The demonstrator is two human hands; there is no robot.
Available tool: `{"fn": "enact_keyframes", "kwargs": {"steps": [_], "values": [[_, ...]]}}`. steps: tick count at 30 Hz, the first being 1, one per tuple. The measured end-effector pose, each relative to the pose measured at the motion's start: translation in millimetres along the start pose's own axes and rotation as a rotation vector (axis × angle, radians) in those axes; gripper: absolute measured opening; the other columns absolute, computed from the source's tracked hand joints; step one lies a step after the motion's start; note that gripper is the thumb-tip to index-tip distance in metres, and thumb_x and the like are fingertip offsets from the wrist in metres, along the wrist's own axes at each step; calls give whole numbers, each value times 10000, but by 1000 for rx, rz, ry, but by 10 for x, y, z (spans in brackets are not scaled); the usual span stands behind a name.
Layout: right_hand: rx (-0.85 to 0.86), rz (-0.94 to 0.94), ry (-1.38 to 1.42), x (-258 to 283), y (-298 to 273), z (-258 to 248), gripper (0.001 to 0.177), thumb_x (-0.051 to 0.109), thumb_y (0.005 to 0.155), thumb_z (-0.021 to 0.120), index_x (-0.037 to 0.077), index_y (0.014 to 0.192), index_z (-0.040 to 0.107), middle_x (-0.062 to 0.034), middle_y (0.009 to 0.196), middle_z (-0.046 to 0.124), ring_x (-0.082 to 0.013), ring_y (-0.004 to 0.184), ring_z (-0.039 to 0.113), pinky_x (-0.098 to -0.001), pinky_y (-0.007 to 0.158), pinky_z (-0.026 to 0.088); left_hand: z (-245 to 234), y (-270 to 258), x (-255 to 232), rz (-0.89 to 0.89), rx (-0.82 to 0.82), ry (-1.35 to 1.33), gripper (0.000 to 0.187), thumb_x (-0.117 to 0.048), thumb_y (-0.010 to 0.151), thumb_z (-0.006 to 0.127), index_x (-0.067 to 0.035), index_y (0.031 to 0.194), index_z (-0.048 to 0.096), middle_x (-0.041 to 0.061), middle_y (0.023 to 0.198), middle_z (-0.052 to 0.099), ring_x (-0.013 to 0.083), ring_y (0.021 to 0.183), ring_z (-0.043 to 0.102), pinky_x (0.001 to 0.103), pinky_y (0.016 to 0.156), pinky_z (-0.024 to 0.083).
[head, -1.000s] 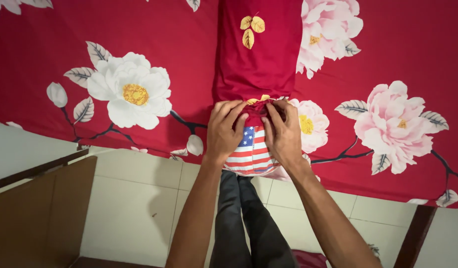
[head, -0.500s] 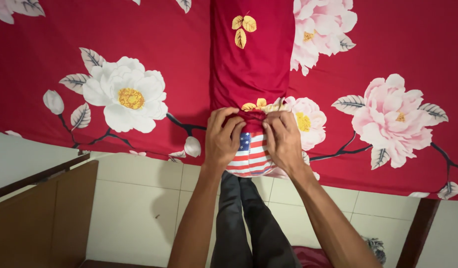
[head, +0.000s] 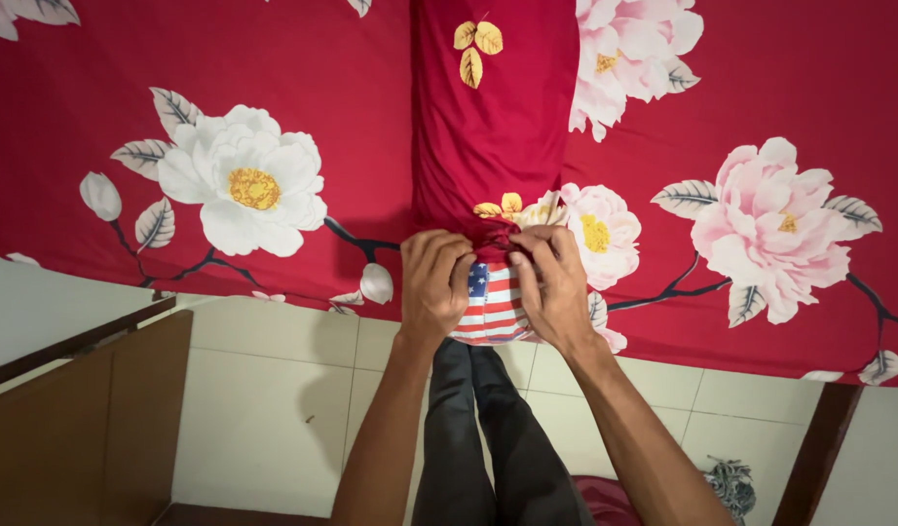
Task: The person pulls a red floral pillowcase over a bolster and folds the open end inward. They then tuck a smaller American flag-patterned pillow into the opening and adjust the edges of the red case around it.
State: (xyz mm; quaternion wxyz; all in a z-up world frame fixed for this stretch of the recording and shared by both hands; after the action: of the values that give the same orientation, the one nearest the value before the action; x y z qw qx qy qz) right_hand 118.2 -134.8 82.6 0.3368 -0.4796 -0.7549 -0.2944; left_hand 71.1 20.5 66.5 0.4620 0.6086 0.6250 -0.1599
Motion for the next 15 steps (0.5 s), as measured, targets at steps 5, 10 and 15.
{"fn": "enact_keyframes", "kwargs": {"steps": [5, 10, 15], "values": [[12, -47, -80, 22, -19, 28, 220, 24, 864, 728, -34, 1070, 677, -177, 1101, 610, -321, 1022, 574, -408, 881, 498, 12, -130, 59, -12, 31, -28, 132, -8, 886, 732, -29, 965, 629, 87, 945, 651, 278, 947, 626, 447, 928, 428], [59, -105, -103, 88, -117, 16, 163, 15, 833, 720, 7, 986, 665, -125, 1064, 639, -310, 1000, 561, -415, 897, 464, 11, -239, 63, -47, 69, -73, 124, 2, 885, 702, -26, 961, 609, 111, 916, 629, 300, 911, 605, 459, 923, 420], [140, -65, -108, 26, -218, 72, 123, 105, 886, 715, 28, 954, 649, -87, 993, 639, -299, 956, 550, -433, 857, 391, 25, -240, 40, -18, 88, -92, 128, -11, 890, 700, -29, 965, 598, 105, 894, 623, 299, 873, 598, 458, 912, 418]]}}
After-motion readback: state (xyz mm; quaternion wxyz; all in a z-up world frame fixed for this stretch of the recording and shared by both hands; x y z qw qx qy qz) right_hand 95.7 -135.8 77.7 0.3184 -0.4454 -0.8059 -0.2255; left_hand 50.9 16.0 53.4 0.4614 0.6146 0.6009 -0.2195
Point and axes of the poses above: each hand's wrist, its own y-axis towards the middle knuckle, its own z-axis out of the palm, x = y × z, the point moved 7 cm from there along y, towards the middle knuckle
